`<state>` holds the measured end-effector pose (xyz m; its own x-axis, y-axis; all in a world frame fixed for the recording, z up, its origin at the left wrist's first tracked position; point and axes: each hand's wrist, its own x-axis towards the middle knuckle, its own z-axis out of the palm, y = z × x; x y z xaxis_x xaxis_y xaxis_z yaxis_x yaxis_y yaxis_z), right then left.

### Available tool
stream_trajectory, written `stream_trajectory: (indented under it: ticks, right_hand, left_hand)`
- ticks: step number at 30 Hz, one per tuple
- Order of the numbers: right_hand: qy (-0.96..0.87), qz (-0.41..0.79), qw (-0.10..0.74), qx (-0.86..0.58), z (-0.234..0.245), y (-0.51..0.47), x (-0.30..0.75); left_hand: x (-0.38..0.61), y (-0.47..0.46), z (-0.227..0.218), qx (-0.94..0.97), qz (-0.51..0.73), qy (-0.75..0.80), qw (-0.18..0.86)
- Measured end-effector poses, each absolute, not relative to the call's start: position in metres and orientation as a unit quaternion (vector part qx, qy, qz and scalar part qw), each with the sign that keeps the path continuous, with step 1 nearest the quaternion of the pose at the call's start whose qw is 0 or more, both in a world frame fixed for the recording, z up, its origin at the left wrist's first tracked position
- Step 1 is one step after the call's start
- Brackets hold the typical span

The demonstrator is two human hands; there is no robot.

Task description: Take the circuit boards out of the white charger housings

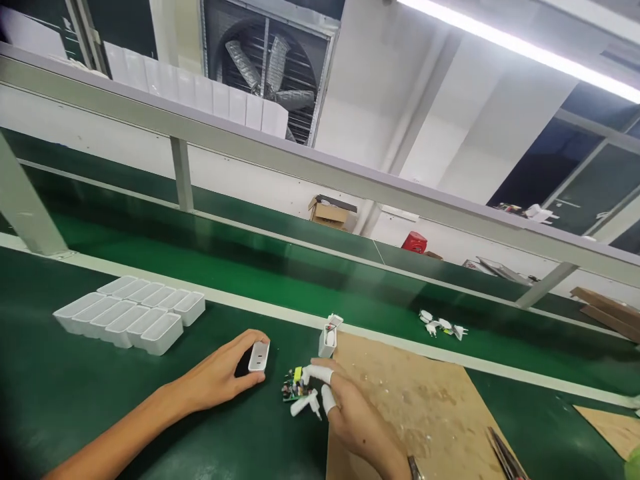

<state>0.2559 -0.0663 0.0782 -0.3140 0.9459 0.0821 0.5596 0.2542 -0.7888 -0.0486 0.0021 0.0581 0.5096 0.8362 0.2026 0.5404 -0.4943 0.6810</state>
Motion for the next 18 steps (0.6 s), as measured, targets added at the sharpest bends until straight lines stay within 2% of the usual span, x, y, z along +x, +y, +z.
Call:
stream_trajectory:
  ticks: [7, 11, 15, 18]
  right_hand:
    - [-0.759, 0.259, 0.199, -0.564, 0.056, -0.061, 0.259]
    - [-0.776, 0.216, 0.218, -0.551, 0.03, -0.056, 0.256]
    - [-0.735, 0.248, 0.257, -0.576, 0.019, -0.053, 0.257]
    - [-0.755, 0.241, 0.247, -0.558, 0.013, -0.056, 0.264]
  left_hand:
    - [-0.057, 0.003, 0.05, 0.801, 0.258, 0.437, 0.318]
    - [-0.053, 0.001, 0.046, 0.795, 0.255, 0.432, 0.341]
    - [-0.054, 0.001, 0.046, 0.781, 0.219, 0.448, 0.376]
    - [-0.055, 0.002, 0.047, 0.78, 0.219, 0.436, 0.393]
